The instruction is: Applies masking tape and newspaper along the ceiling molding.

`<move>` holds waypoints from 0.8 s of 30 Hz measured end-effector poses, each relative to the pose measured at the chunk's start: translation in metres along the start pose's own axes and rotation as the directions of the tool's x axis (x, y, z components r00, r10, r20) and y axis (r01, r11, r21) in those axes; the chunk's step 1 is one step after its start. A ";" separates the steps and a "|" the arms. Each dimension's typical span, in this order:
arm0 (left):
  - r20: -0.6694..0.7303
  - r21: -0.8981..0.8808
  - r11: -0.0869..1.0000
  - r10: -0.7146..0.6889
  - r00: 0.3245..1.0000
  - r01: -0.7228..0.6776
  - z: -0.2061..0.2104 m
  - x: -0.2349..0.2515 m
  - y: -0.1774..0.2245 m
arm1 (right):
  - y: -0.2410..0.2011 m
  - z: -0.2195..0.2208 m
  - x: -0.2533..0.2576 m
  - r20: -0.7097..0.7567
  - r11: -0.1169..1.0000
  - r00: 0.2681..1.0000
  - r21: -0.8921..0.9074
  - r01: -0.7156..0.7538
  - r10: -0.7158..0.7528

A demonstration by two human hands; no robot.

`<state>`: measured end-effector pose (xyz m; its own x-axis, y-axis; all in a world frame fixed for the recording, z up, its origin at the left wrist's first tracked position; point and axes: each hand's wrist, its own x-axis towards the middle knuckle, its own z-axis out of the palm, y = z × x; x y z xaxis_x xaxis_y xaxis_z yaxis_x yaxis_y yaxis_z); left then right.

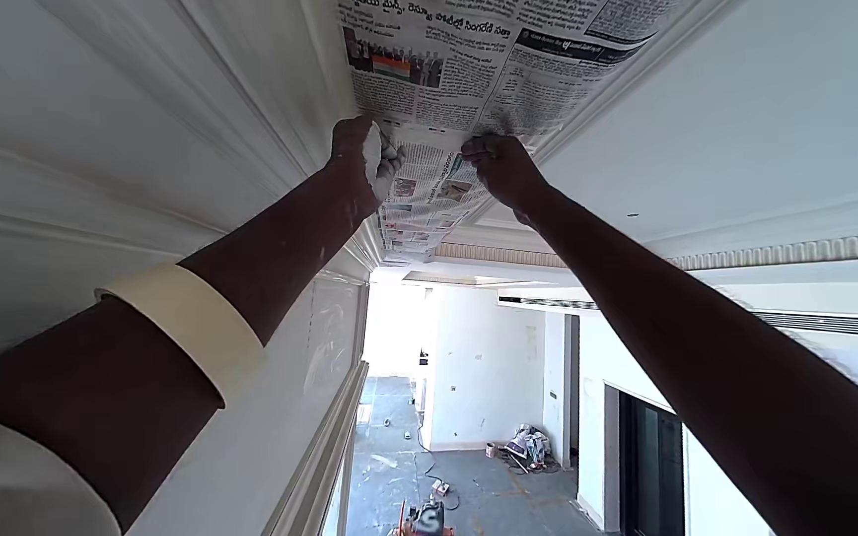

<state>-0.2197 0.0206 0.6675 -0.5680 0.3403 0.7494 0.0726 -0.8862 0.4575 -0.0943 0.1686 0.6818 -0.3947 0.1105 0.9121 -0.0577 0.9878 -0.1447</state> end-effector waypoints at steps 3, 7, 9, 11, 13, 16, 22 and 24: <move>0.008 0.009 1.000 -0.005 1.000 0.005 -0.004 0.006 -0.004 | -0.004 0.001 -0.007 0.031 0.998 0.999 0.041 -0.045 0.044; -0.032 0.085 0.996 -0.021 0.999 0.024 -0.009 0.013 -0.004 | -0.014 0.011 -0.005 0.118 0.996 0.989 -0.011 0.087 -0.085; -0.076 0.106 0.994 -0.032 0.997 0.040 -0.012 0.014 -0.003 | -0.030 0.021 0.000 0.230 0.980 0.954 -0.005 0.199 -0.193; -0.073 0.106 0.993 -0.035 0.997 0.043 -0.009 0.013 -0.003 | -0.044 0.031 0.005 0.304 0.982 0.935 0.015 0.186 -0.182; -0.033 0.097 0.994 -0.044 0.998 0.047 -0.009 0.012 -0.002 | -0.045 0.036 0.010 0.228 0.993 0.966 0.007 0.121 -0.119; -0.002 0.140 0.990 -0.030 1.000 0.030 -0.015 0.011 -0.005 | -0.028 0.039 0.005 0.034 0.995 0.994 0.006 0.105 -0.105; 0.166 0.554 0.796 0.182 0.969 -0.244 -0.031 0.015 -0.026 | -0.014 0.036 -0.022 -0.034 0.984 0.999 0.176 -0.020 0.026; 0.207 0.619 0.741 0.167 0.964 -0.261 -0.032 0.010 -0.030 | -0.019 0.027 -0.040 0.072 0.987 0.997 0.156 -0.042 0.032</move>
<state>-0.2535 0.0405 0.6461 -0.3661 0.2448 0.8978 0.7093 -0.5511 0.4395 -0.1020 0.1422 0.6372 -0.4610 0.1336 0.8773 -0.1833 0.9530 -0.2414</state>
